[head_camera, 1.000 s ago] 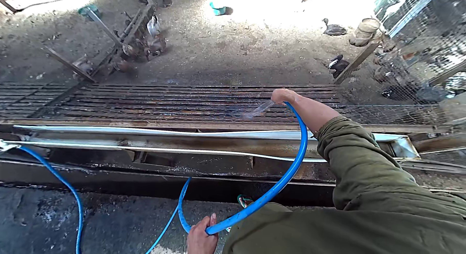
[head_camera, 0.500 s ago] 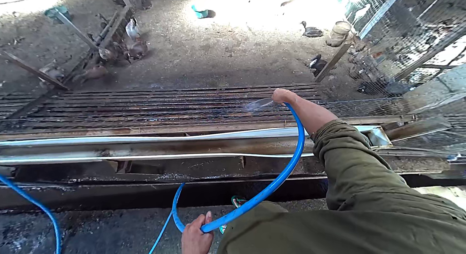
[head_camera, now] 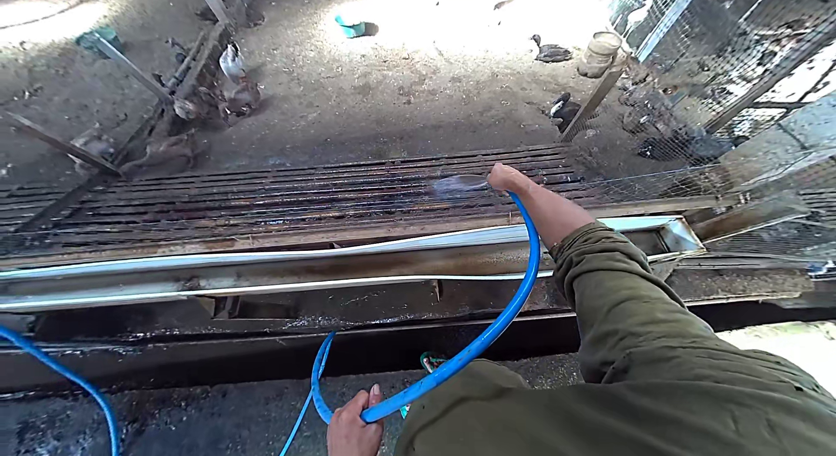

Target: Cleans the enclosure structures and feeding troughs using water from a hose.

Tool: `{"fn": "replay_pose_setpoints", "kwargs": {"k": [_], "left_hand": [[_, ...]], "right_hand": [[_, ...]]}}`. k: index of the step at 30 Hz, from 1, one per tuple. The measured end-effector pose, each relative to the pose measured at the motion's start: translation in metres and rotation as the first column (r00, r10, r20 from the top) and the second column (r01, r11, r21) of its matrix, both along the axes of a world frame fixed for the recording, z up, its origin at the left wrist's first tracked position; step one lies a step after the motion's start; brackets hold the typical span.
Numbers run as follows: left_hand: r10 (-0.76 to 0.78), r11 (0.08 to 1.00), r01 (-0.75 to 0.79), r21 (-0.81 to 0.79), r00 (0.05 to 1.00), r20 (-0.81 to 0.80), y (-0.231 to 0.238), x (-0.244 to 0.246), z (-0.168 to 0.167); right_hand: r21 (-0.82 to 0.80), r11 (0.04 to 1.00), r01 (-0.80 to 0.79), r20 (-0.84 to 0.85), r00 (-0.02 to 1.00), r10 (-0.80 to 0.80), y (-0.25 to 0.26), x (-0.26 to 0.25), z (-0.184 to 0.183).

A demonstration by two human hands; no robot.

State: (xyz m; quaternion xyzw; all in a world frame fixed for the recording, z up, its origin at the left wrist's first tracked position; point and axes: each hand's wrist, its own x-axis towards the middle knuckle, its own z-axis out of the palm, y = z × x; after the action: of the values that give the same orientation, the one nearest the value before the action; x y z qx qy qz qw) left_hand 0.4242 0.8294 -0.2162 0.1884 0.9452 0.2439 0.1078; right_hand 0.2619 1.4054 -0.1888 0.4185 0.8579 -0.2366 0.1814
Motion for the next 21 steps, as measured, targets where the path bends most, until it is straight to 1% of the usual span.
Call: {"fn": "replay_pose_setpoints", "kwargs": {"k": [4, 6, 10, 13, 16, 21], "left_hand": [[-0.002, 1.000, 0.002, -0.008, 0.999, 0.033, 0.001, 0.002, 0.002], [0.000, 1.000, 0.000, -0.005, 0.999, 0.033, 0.000, 0.002, 0.004], [0.020, 1.000, -0.020, -0.009, 0.999, 0.028, -0.004, 0.002, 0.006], [0.031, 0.999, -0.031, -0.009, 0.999, 0.019, -0.005, 0.002, 0.006], [0.036, 0.999, -0.036, -0.012, 0.999, 0.026, -0.002, 0.004, 0.008], [0.021, 1.000, -0.020, -0.008, 0.998, 0.062, 0.006, 0.007, 0.007]], "right_hand": [[-0.011, 0.997, 0.073, -0.025, 0.997, -0.073, 0.003, 0.004, -0.007], [0.000, 0.995, 0.102, -0.002, 0.995, -0.102, -0.002, 0.004, 0.002], [0.012, 0.991, 0.132, -0.016, 0.991, -0.132, -0.006, 0.002, 0.013], [0.014, 0.993, 0.116, -0.015, 0.993, -0.116, -0.011, 0.002, 0.022], [0.010, 0.994, 0.107, -0.017, 0.994, -0.107, -0.009, 0.000, 0.020], [-0.010, 1.000, 0.029, 0.002, 1.000, -0.029, -0.005, -0.005, 0.023]]}}
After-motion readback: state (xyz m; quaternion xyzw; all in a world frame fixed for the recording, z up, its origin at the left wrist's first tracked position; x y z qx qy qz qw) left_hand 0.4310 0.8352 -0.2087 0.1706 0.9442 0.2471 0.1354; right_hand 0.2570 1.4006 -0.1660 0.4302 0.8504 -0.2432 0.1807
